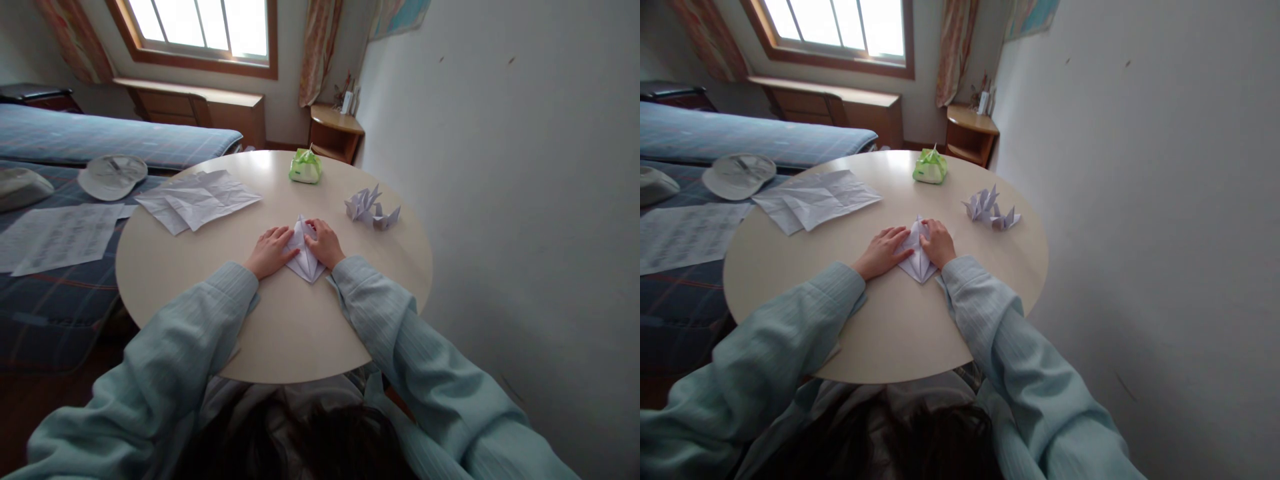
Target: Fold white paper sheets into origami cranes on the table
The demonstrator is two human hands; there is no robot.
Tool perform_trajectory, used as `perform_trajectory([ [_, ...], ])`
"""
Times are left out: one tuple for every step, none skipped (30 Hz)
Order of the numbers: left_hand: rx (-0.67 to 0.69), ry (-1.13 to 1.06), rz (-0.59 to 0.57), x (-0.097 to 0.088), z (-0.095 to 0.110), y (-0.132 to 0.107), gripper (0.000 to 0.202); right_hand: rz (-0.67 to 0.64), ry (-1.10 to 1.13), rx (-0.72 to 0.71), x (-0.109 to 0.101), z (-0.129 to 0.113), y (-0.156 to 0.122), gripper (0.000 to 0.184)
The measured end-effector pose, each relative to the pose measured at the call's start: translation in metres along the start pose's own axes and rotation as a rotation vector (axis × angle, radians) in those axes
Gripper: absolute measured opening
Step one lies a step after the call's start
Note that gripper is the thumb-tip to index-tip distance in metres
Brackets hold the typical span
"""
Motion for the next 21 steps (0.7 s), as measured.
perform_trajectory([
  [0.002, -0.001, 0.004, 0.0005, -0.0004, 0.0000, 0.048, 0.009, 0.016, -0.003, 0.0005, 0.0007, 0.0002, 0.027],
  [0.002, -0.001, 0.008, 0.0010, -0.0009, 0.0000, 0.048, 0.016, 0.026, -0.003, 0.0007, 0.0011, 0.0004, 0.026],
  [0.002, -0.001, 0.012, 0.0015, -0.0013, 0.0000, 0.048, 0.023, 0.031, 0.000, 0.0008, 0.0014, 0.0005, 0.026],
  [0.002, -0.002, 0.014, 0.0019, -0.0017, 0.0000, 0.047, 0.028, 0.032, 0.005, 0.0008, 0.0016, 0.0005, 0.025],
  [0.002, -0.004, 0.014, 0.0022, -0.0020, 0.0000, 0.047, 0.031, 0.032, 0.010, 0.0006, 0.0015, 0.0005, 0.025],
  [0.004, -0.007, 0.014, 0.0023, -0.0021, 0.0001, 0.047, 0.032, 0.033, 0.015, 0.0004, 0.0013, 0.0004, 0.025],
  [0.006, -0.011, 0.014, 0.0023, -0.0021, 0.0001, 0.046, 0.032, 0.035, 0.020, 0.0002, 0.0011, 0.0003, 0.025],
  [0.008, -0.015, 0.014, 0.0020, -0.0019, 0.0000, 0.045, 0.030, 0.040, 0.025, -0.0001, 0.0009, 0.0002, 0.025],
  [0.009, -0.016, 0.015, 0.0016, -0.0016, 0.0000, 0.045, 0.027, 0.044, 0.029, -0.0002, 0.0006, 0.0001, 0.025],
  [0.009, -0.016, 0.015, 0.0010, -0.0011, -0.0002, 0.044, 0.023, 0.048, 0.033, -0.0003, 0.0004, -0.0001, 0.025],
  [0.010, -0.016, 0.012, 0.0004, -0.0004, -0.0003, 0.044, 0.020, 0.050, 0.035, -0.0003, 0.0001, -0.0002, 0.025],
  [0.011, -0.015, 0.008, -0.0003, 0.0005, -0.0004, 0.045, 0.018, 0.051, 0.035, -0.0003, -0.0001, -0.0003, 0.025],
  [0.013, -0.016, 0.002, -0.0009, 0.0014, -0.0006, 0.047, 0.017, 0.052, 0.030, -0.0002, -0.0004, -0.0004, 0.025],
  [0.015, -0.018, -0.007, -0.0015, 0.0022, -0.0007, 0.049, 0.017, 0.056, 0.024, 0.0000, -0.0005, -0.0004, 0.025],
  [0.018, -0.022, -0.016, -0.0018, 0.0031, -0.0009, 0.053, 0.017, 0.062, 0.017, 0.0001, -0.0005, -0.0004, 0.024],
  [0.020, -0.027, -0.027, -0.0021, 0.0037, -0.0010, 0.056, 0.018, 0.072, 0.012, 0.0002, -0.0004, -0.0002, 0.023],
  [0.021, -0.033, -0.037, -0.0022, 0.0042, -0.0011, 0.059, 0.020, 0.083, 0.010, 0.0004, -0.0001, 0.0000, 0.023],
  [0.025, -0.040, -0.046, -0.0023, 0.0046, -0.0012, 0.061, 0.021, 0.095, 0.010, 0.0005, 0.0003, 0.0003, 0.022],
  [0.032, -0.048, -0.052, -0.0023, 0.0049, -0.0013, 0.063, 0.023, 0.105, 0.014, 0.0006, 0.0008, 0.0006, 0.022],
  [0.040, -0.056, -0.057, -0.0024, 0.0052, -0.0014, 0.065, 0.024, 0.113, 0.019, 0.0007, 0.0013, 0.0010, 0.021],
  [0.050, -0.064, -0.060, -0.0026, 0.0054, -0.0015, 0.067, 0.025, 0.118, 0.025, 0.0008, 0.0019, 0.0014, 0.020],
])
Point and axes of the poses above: each hand's wrist, its own y-axis towards the middle knuckle, its own x-axis out of the palm, z = x × y, the point moved 2 cm from there along y, towards the middle knuckle, and after that the axes turned 13 degrees about x, right-handed, at the moved point
